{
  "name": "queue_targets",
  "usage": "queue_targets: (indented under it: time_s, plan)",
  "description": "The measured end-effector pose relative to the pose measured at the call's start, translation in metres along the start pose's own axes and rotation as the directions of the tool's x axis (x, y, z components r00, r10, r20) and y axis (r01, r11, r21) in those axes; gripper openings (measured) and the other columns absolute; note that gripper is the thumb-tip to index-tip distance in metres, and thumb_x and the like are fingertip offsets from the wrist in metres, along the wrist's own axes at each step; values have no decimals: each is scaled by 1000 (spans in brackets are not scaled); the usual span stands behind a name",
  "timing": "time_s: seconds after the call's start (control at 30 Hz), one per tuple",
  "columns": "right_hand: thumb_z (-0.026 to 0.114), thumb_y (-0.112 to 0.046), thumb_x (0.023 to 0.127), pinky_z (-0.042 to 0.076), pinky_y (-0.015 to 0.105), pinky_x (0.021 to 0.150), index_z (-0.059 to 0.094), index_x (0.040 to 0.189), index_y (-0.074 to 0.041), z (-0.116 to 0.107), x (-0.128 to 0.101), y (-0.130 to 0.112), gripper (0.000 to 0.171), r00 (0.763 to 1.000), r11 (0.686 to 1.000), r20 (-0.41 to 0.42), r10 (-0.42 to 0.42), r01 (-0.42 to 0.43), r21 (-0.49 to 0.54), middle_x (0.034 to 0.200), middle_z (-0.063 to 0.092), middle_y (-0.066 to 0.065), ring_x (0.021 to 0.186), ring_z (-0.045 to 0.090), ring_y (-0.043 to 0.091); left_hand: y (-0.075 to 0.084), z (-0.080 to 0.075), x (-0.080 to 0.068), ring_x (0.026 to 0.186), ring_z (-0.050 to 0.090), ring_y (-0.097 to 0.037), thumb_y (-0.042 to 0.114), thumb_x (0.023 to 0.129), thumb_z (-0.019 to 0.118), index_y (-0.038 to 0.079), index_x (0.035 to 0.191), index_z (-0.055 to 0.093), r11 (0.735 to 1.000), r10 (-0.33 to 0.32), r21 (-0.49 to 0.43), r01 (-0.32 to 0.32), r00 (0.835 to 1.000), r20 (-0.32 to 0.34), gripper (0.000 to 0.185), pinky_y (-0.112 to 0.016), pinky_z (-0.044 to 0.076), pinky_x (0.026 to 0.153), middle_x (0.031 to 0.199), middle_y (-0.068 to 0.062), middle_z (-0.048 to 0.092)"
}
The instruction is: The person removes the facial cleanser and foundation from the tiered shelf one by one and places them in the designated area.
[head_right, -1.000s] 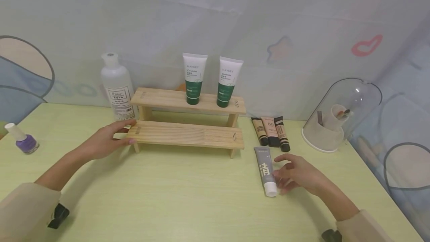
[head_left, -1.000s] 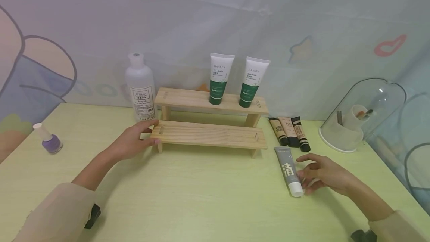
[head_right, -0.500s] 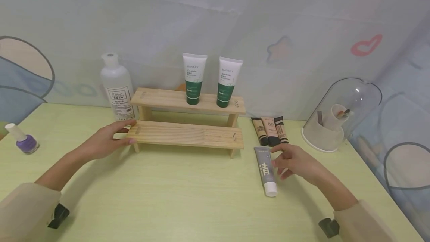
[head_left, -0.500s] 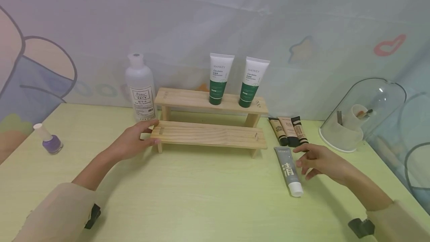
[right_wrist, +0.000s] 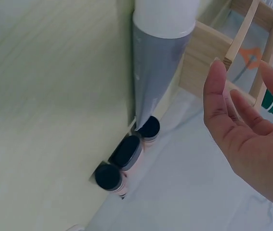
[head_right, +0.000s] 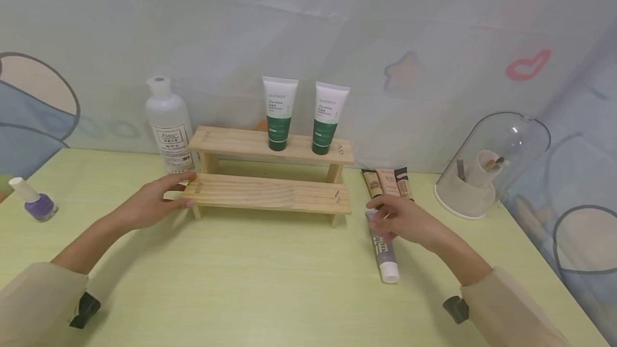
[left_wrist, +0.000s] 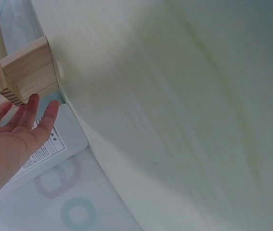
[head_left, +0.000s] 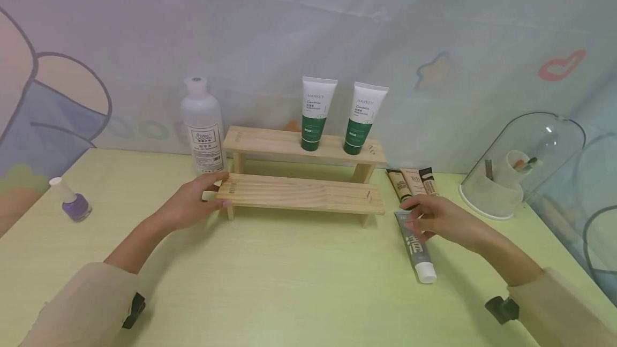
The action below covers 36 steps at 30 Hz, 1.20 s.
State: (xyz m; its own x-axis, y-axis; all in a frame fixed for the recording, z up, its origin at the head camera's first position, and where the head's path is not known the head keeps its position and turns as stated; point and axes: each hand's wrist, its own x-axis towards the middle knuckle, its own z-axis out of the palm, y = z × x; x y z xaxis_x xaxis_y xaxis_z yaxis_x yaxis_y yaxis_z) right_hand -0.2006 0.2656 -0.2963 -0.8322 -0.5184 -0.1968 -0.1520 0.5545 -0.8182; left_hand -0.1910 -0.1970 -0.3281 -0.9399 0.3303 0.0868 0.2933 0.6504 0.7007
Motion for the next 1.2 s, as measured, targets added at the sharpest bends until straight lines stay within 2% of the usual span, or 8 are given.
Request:
queue_targets:
  time_s: [0.23, 0.37, 0.63, 0.83, 1.0, 1.1, 1.2]
  plan:
    - [55, -2, 89, 52, 33, 66, 43, 121, 11, 7, 14, -14, 37, 1000, 995, -8, -29, 28, -92, 95, 57, 18, 73, 56, 24, 0, 1, -1, 120, 40, -43, 19, 90, 60, -7, 139, 27, 1000, 4, -1, -4, 1000, 0, 64, -54, 40, 90, 140, -25, 32]
    - [57, -3, 88, 53, 36, 65, 47, 120, 9, 13, 22, -23, 36, 998, 990, -23, -65, 62, -124, 97, 59, 17, 73, 58, 28, 1, 0, -1, 119, 40, -43, 17, 90, 60, -8, 138, 27, 1000, 10, -2, -10, 1000, -3, 64, -53, 41, 90, 140, -26, 32]
    - [57, -2, 88, 54, 38, 68, 49, 119, 7, 23, 37, -43, 33, 991, 984, -43, -129, 123, -130, 102, 59, 17, 83, 60, 31, 1, 0, 0, 119, 40, -43, 18, 89, 60, -8, 138, 28, 1000, 9, 3, -9, 1000, -3, 64, -52, 42, 89, 139, -26, 32]
    - [59, -5, 88, 51, 33, 69, 52, 116, 4, 29, 51, -55, 30, 983, 974, -46, -176, 168, -155, 102, 59, 16, 85, 59, 26, 2, 0, -1, 119, 40, -43, 18, 89, 60, -8, 138, 28, 1000, 7, 3, -7, 1000, -1, 64, -52, 43, 87, 139, -26, 32]
    - [59, -4, 88, 48, 34, 79, 54, 116, 1, 33, 63, -66, 29, 973, 960, -81, -215, 195, -202, 104, 59, 15, 94, 57, 23, 1, 0, 0, 119, 40, -43, 17, 89, 61, -8, 138, 28, 1000, 5, 1, -5, 1000, -4, 64, -53, 41, 89, 139, -26, 32]
    - [58, -5, 89, 47, 35, 82, 53, 119, -1, 36, 70, -73, 31, 972, 962, -100, -213, 191, -194, 105, 60, 15, 97, 56, 23, 0, 0, 0, 119, 40, -43, 18, 89, 61, -8, 138, 28, 1000, 0, -1, 0, 1000, -3, 64, -54, 40, 90, 139, -26, 32]
    - [59, -6, 88, 49, 35, 80, 52, 120, -1, 38, 75, -79, 33, 971, 968, -111, -213, 194, -162, 105, 59, 15, 96, 56, 24, 0, 0, 1, 120, 40, -43, 18, 89, 61, -7, 138, 28, 1000, -4, 0, 4, 1000, -3, 64, -55, 40, 90, 139, -26, 32]
